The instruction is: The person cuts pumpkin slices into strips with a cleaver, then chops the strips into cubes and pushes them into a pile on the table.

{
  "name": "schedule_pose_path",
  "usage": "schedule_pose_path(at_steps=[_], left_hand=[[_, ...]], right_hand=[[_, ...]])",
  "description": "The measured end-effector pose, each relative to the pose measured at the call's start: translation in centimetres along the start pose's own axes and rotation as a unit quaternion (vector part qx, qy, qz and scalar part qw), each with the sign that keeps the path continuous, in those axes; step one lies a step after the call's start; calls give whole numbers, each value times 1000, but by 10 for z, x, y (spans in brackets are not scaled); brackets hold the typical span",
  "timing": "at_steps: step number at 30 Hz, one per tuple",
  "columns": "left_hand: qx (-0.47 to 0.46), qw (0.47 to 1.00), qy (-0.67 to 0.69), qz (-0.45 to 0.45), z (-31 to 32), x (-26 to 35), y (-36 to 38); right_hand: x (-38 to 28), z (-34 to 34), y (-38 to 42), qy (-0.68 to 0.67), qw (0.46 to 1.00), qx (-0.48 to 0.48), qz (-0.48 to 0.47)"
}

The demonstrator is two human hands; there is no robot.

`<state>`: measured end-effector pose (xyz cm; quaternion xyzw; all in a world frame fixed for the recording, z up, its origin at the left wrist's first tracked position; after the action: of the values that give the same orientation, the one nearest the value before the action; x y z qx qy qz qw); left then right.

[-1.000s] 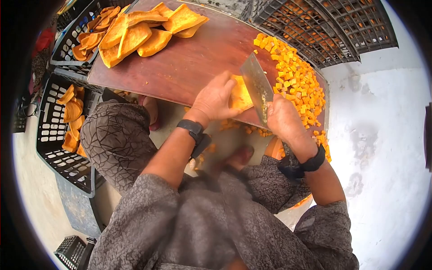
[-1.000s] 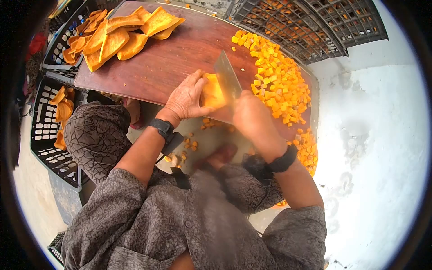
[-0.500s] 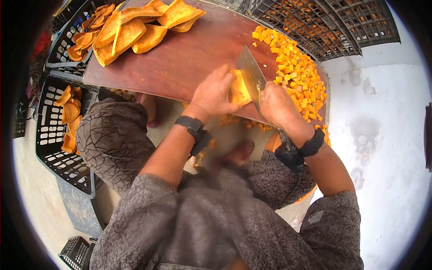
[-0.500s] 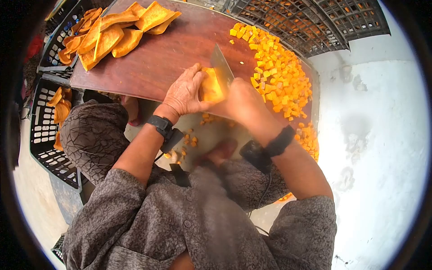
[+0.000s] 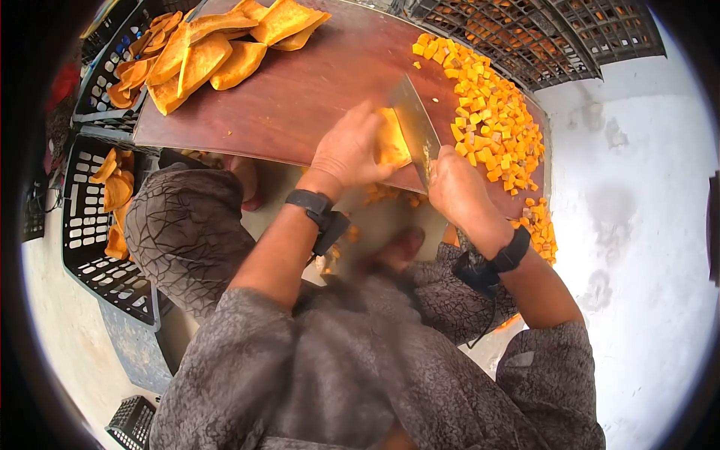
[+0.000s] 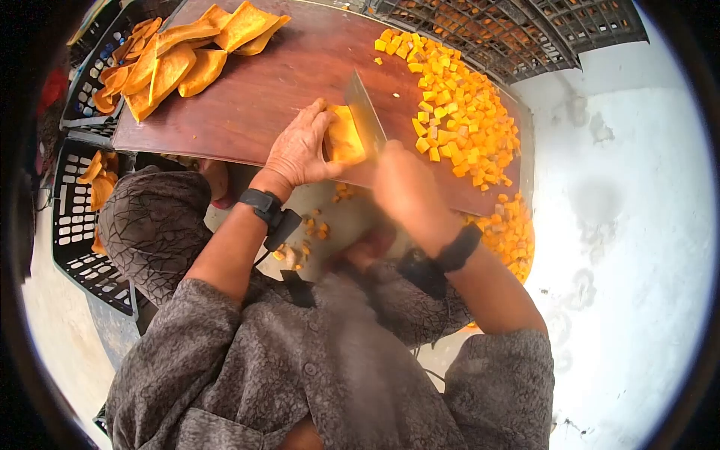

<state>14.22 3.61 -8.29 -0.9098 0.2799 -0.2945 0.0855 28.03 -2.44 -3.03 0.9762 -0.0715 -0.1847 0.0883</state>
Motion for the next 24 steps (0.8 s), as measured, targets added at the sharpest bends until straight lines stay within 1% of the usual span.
schedule_pose_path(at_steps=[1,3,7,10,12,14,16,18,22,24], left_hand=[[6,1000,5,3,0,0,-1],[7,1000,10,7,2,2,0],[18,1000,9,9,-2,2,0],[22,1000,6,12,-1,3,-1],[28,1000,-1,9,-3,1,0],[18,1000,12,3,-2,1,0],[27,1000,6,8,3,0,-2],[29,999,3,14,6,3,0],[25,999,0,22,0,4,-1],[29,999,0,21,1,6,-2]], right_hand=[[6,6,-1,-2,1000,-1,3],[8,12,-1,-30,998,39,-33],[12,19,-4,-23,999,48,4],[9,10,-4,-43,998,48,-13],[3,6,-6,-38,999,19,-12],[-1,0,-1,-31,999,10,-15],[5,4,-6,-25,1000,1,-13],[14,13,-17,-39,999,26,-8],[2,7,-29,-51,998,40,-15],[1,6,-26,-52,998,32,-8]])
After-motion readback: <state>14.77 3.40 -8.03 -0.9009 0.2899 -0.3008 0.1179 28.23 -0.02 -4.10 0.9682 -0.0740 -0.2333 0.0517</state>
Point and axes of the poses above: each hand's wrist, its own y-axis away from the middle knuckle, its own z-axis out of the palm, x = y × z, the point moved 9 cm from there along -y, towards the middle knuckle, and after that the axes turned 13 degrees about -y, right-handed, at the moved point
